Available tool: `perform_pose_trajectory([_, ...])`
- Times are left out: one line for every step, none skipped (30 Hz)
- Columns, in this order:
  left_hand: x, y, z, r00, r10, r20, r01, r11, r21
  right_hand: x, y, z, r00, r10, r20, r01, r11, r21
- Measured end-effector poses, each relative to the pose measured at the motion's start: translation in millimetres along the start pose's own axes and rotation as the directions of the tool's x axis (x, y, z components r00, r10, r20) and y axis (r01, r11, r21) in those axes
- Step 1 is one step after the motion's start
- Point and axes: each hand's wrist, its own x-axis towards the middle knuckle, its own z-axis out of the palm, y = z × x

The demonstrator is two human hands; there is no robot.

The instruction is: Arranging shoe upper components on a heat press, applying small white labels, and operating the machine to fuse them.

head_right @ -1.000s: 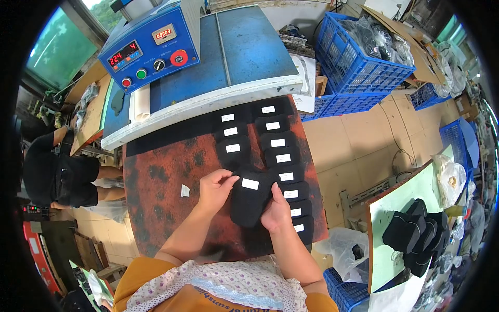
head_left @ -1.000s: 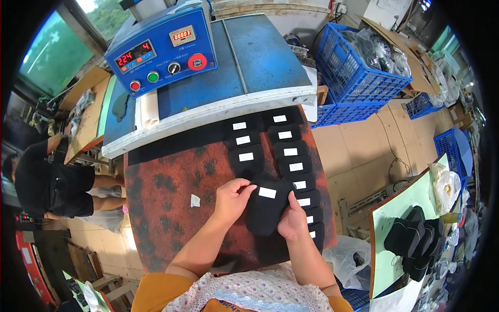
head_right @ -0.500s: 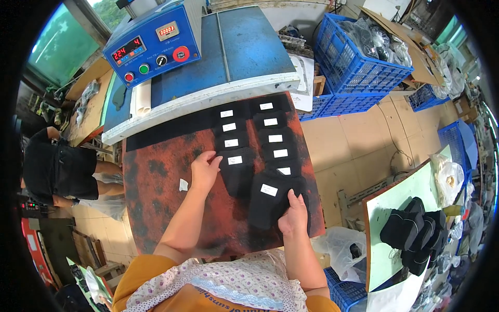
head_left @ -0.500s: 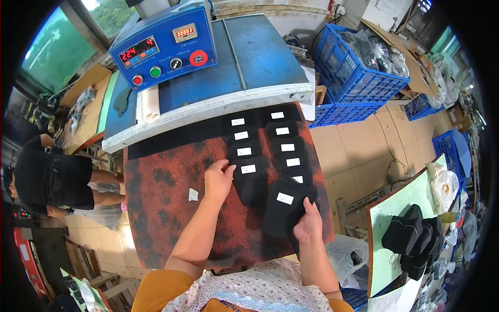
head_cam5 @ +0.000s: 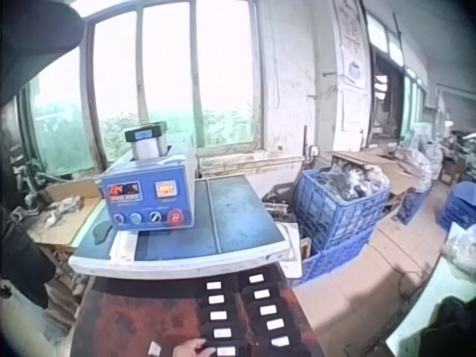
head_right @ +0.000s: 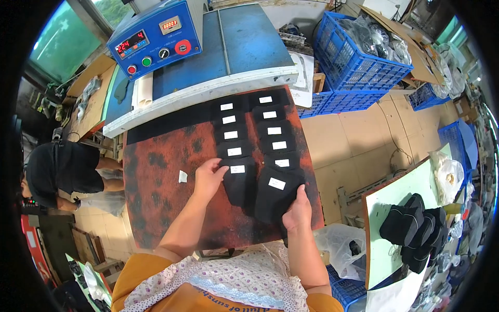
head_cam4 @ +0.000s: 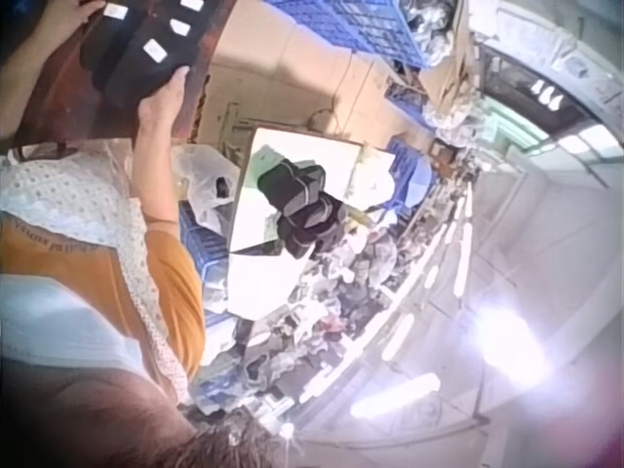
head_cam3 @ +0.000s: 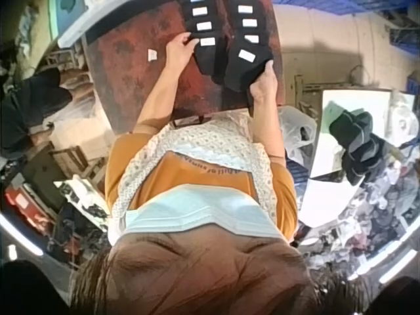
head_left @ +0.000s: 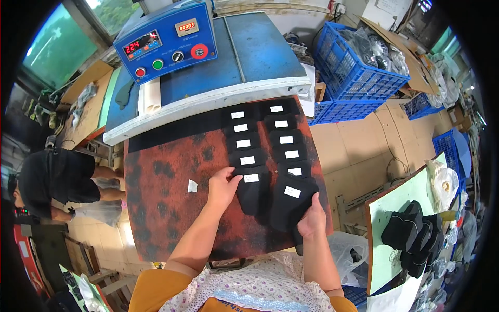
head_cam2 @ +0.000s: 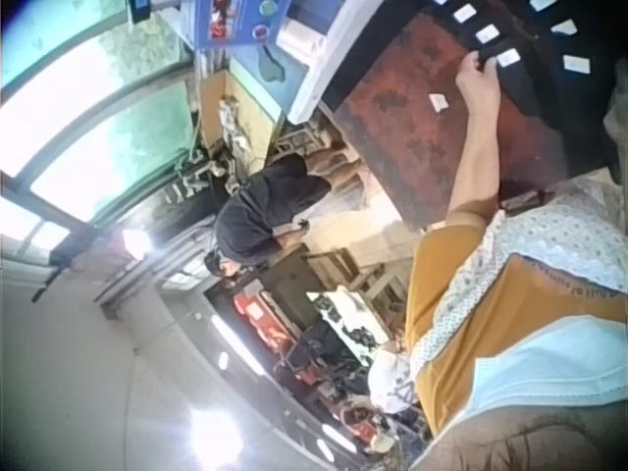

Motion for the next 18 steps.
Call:
perform_pose_trajectory([-1.8,13.9,1.2,0.959,0.272,-0.085,-0.237,0.926,0.293,-4.6,-0.2,3.4,1.0,0.008,-0.002,-0.008,1.0,0.004])
perform_pose_trajectory([-8.0,23.5,3.0,0.959,0.271,-0.084,-0.236,0.927,0.291,-5.6,3.3,2.7,1.0,0.008,-0.004,-0.008,1.0,0.003])
perform_pose_trajectory([-16.1,31.1,6.6,0.955,0.281,-0.091,-0.251,0.934,0.255,-6.4,7.2,1.0,1.0,0.012,0.018,-0.012,0.999,-0.047])
perform_pose_trajectory([-25.4,40.0,9.2,0.952,0.291,-0.097,-0.265,0.939,0.218,-8.3,11.1,0.5,0.999,0.018,0.037,-0.014,0.995,-0.097])
perform_pose_trajectory([-36.6,52.9,7.0,0.992,0.017,0.126,-0.017,1.0,0.002,-11.9,15.5,6.2,0.997,0.064,-0.046,-0.065,0.997,-0.033])
perform_pose_trajectory([-47.7,48.6,11.4,0.974,-0.042,0.223,0.082,0.981,-0.177,-9.2,22.2,-2.3,0.996,0.091,-0.012,-0.091,0.995,-0.048])
perform_pose_trajectory([-53.9,50.5,11.1,0.957,-0.114,0.268,0.182,0.952,-0.247,-14.6,21.1,3.6,0.996,0.089,-0.013,-0.089,0.992,-0.084])
perform_pose_trajectory([-57.9,52.8,10.1,0.931,-0.179,0.318,0.281,0.908,-0.31,-20.2,19.4,9.3,0.996,0.085,-0.015,-0.086,0.989,-0.121])
perform_pose_trajectory([-57.9,45.6,9.6,0.94,-0.222,0.258,0.3,0.899,-0.319,-17.7,17.1,3.4,0.997,0.071,-0.013,-0.072,0.989,-0.129])
perform_pose_trajectory([-57.8,42.4,8.0,0.944,-0.264,0.2,0.319,0.888,-0.33,-16.0,10.7,-0.9,0.998,0.055,-0.013,-0.057,0.989,-0.138])
perform_pose_trajectory([-57.3,40.8,6.8,0.948,-0.275,0.157,0.313,0.888,-0.338,-14.7,4.6,-3.3,0.999,0.033,0.006,-0.032,0.997,-0.077])
perform_pose_trajectory([-54.2,40.1,4.5,0.959,-0.256,0.124,0.281,0.916,-0.286,-16.2,-4.8,-6.3,1.0,0.025,-0.018,-0.026,0.999,-0.039])
perform_pose_trajectory([-51.7,33.8,3.1,0.965,-0.241,0.103,0.26,0.93,-0.258,-23.4,-12.4,0.9,0.998,-0.022,-0.052,0.019,0.998,-0.063])
perform_pose_trajectory([-50.3,27.0,2.3,0.971,-0.226,0.081,0.239,0.944,-0.23,-27.4,-16.3,3.5,0.994,-0.069,-0.084,0.061,0.994,-0.089])
perform_pose_trajectory([-51.3,21.6,0.5,0.971,-0.23,0.073,0.24,0.943,-0.229,-26.1,-15.8,-3.4,0.999,-0.037,-0.02,0.036,0.997,-0.072])
perform_pose_trajectory([-52.0,21.2,2.3,0.996,0.026,-0.082,-0.02,0.997,0.076,-26.1,-14.3,-8.5,0.999,-0.042,-0.022,0.04,0.996,-0.074])
perform_pose_trajectory([-53.7,21.5,4.1,0.938,0.314,-0.147,-0.233,0.885,0.402,-25.6,-11.3,-12.7,1.0,0.006,0.026,-0.005,0.998,-0.064])
perform_pose_trajectory([-58.7,23.0,7.0,0.938,0.314,-0.147,-0.234,0.887,0.398,-25.0,-7.1,-16.8,0.996,0.055,0.074,-0.051,0.997,-0.056])
